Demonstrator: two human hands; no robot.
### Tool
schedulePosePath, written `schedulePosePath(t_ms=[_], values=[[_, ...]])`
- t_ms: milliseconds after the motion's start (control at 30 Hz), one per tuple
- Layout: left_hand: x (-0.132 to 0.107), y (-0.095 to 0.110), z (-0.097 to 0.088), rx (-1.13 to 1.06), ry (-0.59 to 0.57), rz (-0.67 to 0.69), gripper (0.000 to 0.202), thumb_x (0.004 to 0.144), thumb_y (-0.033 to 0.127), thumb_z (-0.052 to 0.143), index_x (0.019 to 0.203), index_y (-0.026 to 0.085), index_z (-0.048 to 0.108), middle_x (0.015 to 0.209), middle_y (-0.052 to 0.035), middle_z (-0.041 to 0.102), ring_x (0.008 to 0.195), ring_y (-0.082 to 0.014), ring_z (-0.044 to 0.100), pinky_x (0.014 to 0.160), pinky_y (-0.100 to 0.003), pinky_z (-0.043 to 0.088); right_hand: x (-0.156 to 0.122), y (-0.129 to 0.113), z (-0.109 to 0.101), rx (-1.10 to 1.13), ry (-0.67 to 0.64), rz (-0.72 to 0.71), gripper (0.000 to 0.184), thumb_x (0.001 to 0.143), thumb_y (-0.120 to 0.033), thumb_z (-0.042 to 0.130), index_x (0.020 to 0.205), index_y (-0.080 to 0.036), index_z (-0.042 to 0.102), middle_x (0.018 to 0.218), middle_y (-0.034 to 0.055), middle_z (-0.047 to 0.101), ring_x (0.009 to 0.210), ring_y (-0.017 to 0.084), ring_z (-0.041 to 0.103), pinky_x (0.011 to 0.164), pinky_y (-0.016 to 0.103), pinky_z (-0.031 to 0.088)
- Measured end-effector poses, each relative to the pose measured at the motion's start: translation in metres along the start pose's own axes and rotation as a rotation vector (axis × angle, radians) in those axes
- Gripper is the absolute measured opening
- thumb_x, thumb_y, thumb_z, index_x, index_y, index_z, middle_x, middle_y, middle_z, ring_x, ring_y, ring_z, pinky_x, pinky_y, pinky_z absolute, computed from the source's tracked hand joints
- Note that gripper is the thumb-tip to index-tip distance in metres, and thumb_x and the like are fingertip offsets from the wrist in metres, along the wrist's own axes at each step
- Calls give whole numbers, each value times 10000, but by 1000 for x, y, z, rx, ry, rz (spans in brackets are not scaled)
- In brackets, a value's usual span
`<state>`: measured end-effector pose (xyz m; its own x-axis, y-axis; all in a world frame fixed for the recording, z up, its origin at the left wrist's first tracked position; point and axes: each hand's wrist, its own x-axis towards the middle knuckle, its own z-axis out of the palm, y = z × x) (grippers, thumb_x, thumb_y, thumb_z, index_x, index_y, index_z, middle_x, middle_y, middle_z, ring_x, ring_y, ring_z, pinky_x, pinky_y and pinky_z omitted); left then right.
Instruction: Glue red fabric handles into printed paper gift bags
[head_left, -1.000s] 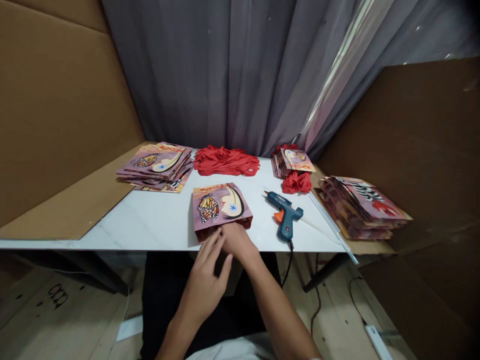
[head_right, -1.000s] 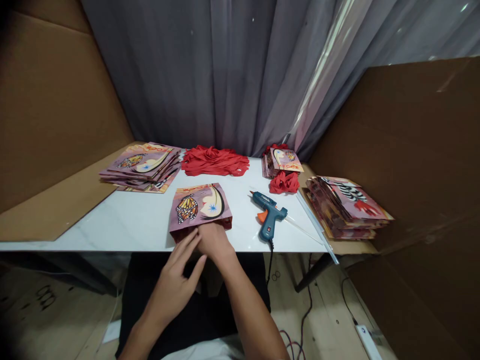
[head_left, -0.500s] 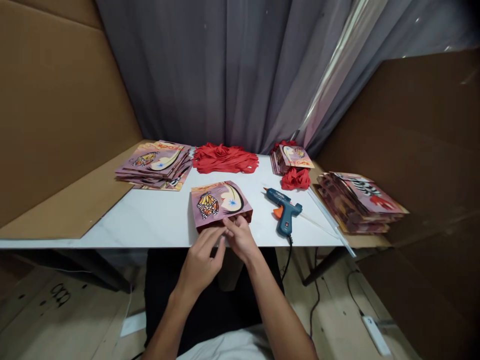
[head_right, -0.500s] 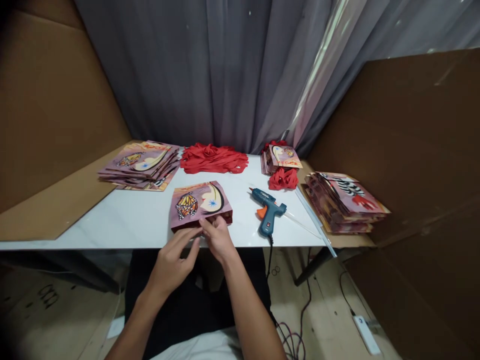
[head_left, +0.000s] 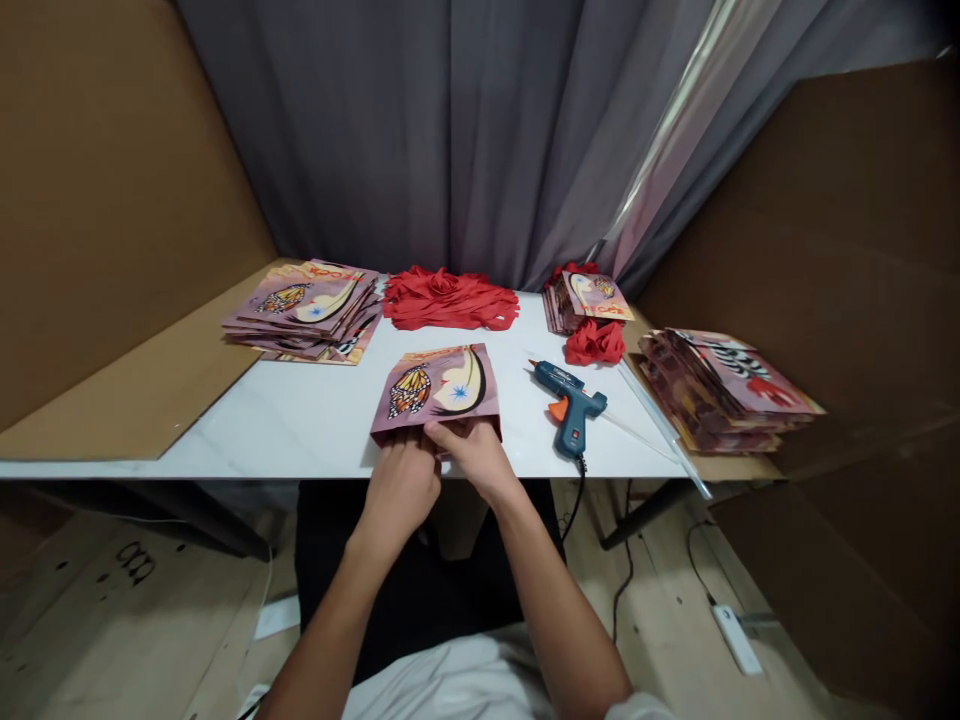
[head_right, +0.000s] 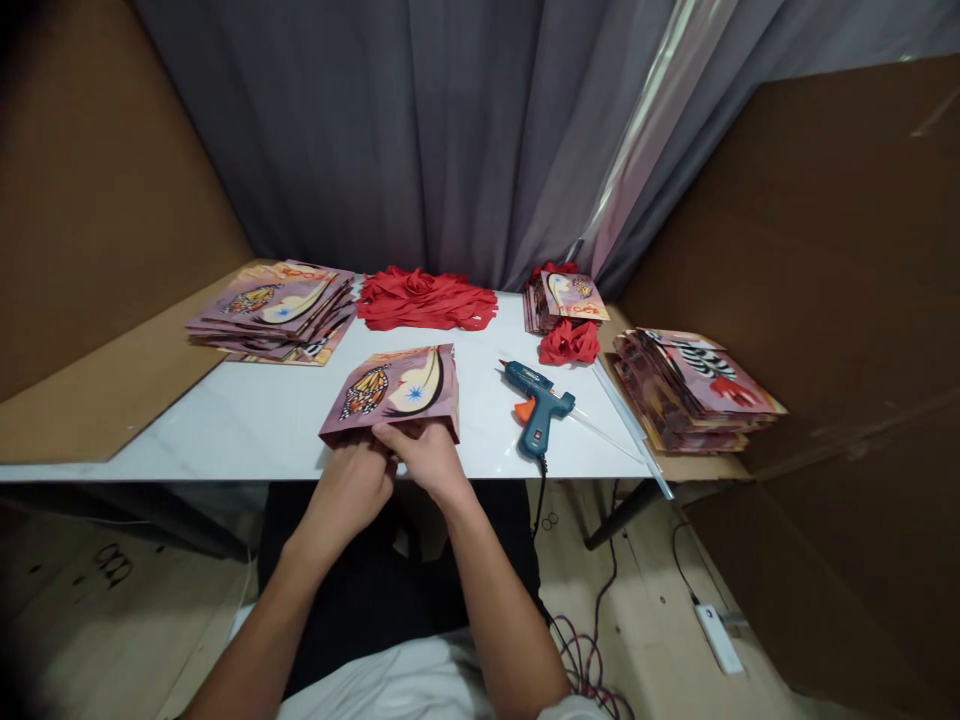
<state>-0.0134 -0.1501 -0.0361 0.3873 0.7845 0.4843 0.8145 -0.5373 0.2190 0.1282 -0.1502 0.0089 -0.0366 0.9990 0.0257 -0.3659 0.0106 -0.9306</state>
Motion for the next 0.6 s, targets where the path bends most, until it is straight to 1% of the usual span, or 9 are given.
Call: schedulePosePath(t_ms=[67, 133, 200, 267, 333, 400, 467, 533, 600], values=[[6, -3, -4, 28, -19, 55, 436, 936, 86, 520, 1335, 112, 694, 1359, -262, 703, 1341, -447, 660, 1153, -612, 533, 1, 1, -1, 6, 38, 11, 639, 772, -566, 943, 1264, -195, 772, 1271, 98, 823, 1082, 240, 784, 764, 281, 643], [9, -4, -8, 37, -11, 70, 419, 921, 92, 528, 1302, 96, 702, 1361, -280, 687, 1368, -465, 635, 1165, -623, 517, 1, 1, 0, 41, 68, 18, 659, 760, -608, 944, 1239, -187, 779, 1213, 95, 830, 991, 211, 780, 745, 264, 628], [9, -4, -10, 7, 16, 50, 470, 918, 163, 592, 1377, 85, 659, 1403, -289, 658, 1402, -483, 600, 1183, -638, 498, 1, 2, 2, 80, 75, 20, 658, 736, -619, 962, 1193, -180, 785, 1141, 83, 830, 910, 185, 761, 745, 254, 616], [6, -6, -11, -53, 27, 42, 614, 922, 287, 669, 1496, 91, 572, 1471, -281, 626, 1439, -495, 564, 1203, -660, 474, 0, 3, 5, 94, 71, 11, 630, 726, -606, 975, 1145, -174, 786, 1066, 64, 821, 833, 161, 726, 732, 247, 598], [3, -9, -11, -101, 9, 56, 668, 952, 360, 664, 1553, 111, 513, 1487, -259, 630, 1447, -483, 559, 1203, -670, 465, -1, 3, 6, 79, 69, -1, 592, 728, -608, 972, 1080, -169, 785, 944, 35, 793, 726, 137, 657, 670, 241, 558], [1, -11, -9, -114, -9, 63, 583, 993, 311, 598, 1543, 133, 524, 1440, -232, 668, 1413, -448, 594, 1186, -649, 478, -1, 3, 5, 52, 76, -8, 563, 725, -629, 963, 988, -168, 776, 807, 5, 736, 626, 119, 562, 583, 239, 493], [-1, -10, -6, -98, 6, 60, 500, 997, 237, 567, 1489, 150, 577, 1371, -218, 700, 1364, -423, 630, 1148, -609, 507, -2, 3, 4, 41, 102, -11, 555, 716, -647, 960, 921, -172, 761, 734, -10, 691, 583, 113, 510, 531, 242, 448], [-2, -5, -2, -73, 54, 59, 459, 982, 190, 580, 1438, 155, 619, 1323, -215, 713, 1317, -412, 655, 1097, -572, 533, -3, 2, 2, 47, 144, -9, 566, 698, -653, 967, 907, -173, 751, 729, -6, 689, 581, 117, 523, 516, 244, 451], [-3, 2, 3, -59, 122, 57, 435, 974, 159, 587, 1407, 160, 636, 1278, -204, 723, 1256, -395, 679, 1038, -534, 554, -4, 1, 3, 60, 188, 5, 593, 666, -650, 982, 927, -176, 740, 761, 2, 711, 589, 123, 559, 516, 247, 486]])
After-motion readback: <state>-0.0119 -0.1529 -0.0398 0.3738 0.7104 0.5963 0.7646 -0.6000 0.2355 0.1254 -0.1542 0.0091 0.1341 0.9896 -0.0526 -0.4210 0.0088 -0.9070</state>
